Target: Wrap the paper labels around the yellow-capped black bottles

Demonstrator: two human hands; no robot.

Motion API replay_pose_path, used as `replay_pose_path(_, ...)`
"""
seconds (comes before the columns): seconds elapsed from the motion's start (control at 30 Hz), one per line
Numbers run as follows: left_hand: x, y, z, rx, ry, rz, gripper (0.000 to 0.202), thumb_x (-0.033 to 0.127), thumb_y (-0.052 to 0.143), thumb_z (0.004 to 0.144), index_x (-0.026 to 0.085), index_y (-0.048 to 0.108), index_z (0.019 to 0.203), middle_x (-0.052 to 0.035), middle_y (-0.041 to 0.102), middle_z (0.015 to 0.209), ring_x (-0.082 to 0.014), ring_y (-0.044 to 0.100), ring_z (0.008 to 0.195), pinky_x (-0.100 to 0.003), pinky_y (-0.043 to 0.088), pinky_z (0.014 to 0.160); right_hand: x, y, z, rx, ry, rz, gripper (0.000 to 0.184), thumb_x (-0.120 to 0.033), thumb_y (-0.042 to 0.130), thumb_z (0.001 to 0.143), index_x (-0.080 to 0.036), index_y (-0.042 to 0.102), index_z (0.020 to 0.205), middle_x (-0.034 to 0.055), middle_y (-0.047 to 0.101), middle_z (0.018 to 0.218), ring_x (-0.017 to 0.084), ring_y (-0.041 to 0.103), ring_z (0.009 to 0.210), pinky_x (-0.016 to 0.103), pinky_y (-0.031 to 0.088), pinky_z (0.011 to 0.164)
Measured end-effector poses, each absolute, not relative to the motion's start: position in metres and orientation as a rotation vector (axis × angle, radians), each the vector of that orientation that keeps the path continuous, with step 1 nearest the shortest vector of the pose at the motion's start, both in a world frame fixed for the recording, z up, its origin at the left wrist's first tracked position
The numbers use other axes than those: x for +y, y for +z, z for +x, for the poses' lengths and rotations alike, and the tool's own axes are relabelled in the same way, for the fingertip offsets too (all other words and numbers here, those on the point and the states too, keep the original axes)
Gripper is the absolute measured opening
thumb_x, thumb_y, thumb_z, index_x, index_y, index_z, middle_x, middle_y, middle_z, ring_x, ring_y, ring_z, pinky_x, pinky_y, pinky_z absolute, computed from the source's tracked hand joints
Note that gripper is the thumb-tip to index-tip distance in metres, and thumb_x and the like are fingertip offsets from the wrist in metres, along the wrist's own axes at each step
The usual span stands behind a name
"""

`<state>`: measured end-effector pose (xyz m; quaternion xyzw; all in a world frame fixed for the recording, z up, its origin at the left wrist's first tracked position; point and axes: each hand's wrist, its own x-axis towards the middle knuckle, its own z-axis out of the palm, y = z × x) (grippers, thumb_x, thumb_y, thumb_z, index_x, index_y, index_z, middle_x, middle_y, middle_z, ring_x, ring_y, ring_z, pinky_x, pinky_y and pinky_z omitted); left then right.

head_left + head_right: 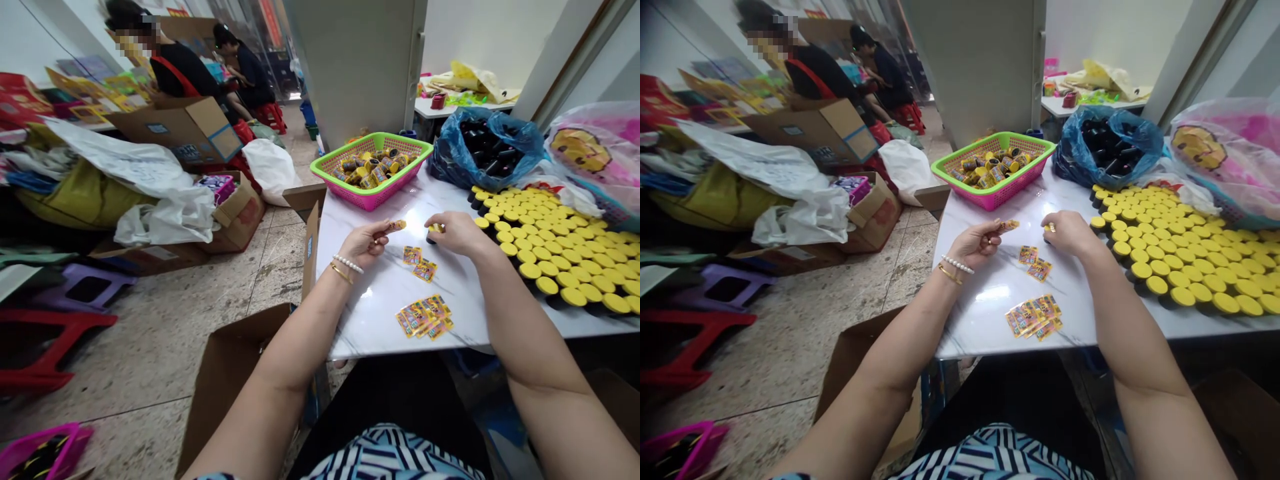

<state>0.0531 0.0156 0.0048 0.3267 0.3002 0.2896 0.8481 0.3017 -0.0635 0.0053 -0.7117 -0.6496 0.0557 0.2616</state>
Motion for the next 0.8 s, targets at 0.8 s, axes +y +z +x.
replay_pose_path(0.8, 0.013, 0.009, 0.055, 0.551, 0.584, 0.412, 0.008, 0.018, 0.070, 0.094, 0.012, 0.065, 0.093, -0.0004, 0.064, 0.070, 0.0006, 0.038, 0.040, -0.010, 0.014, 0.032, -0.063, 0.011, 0.242, -1.124, 0.664, -1.038, 0.041, -0.045, 0.090, 0.073, -0.023, 0.072, 0.103, 0.0017, 0.076, 0.093, 0.019, 0.074, 0.086, 0.040, 0.065, 0.088)
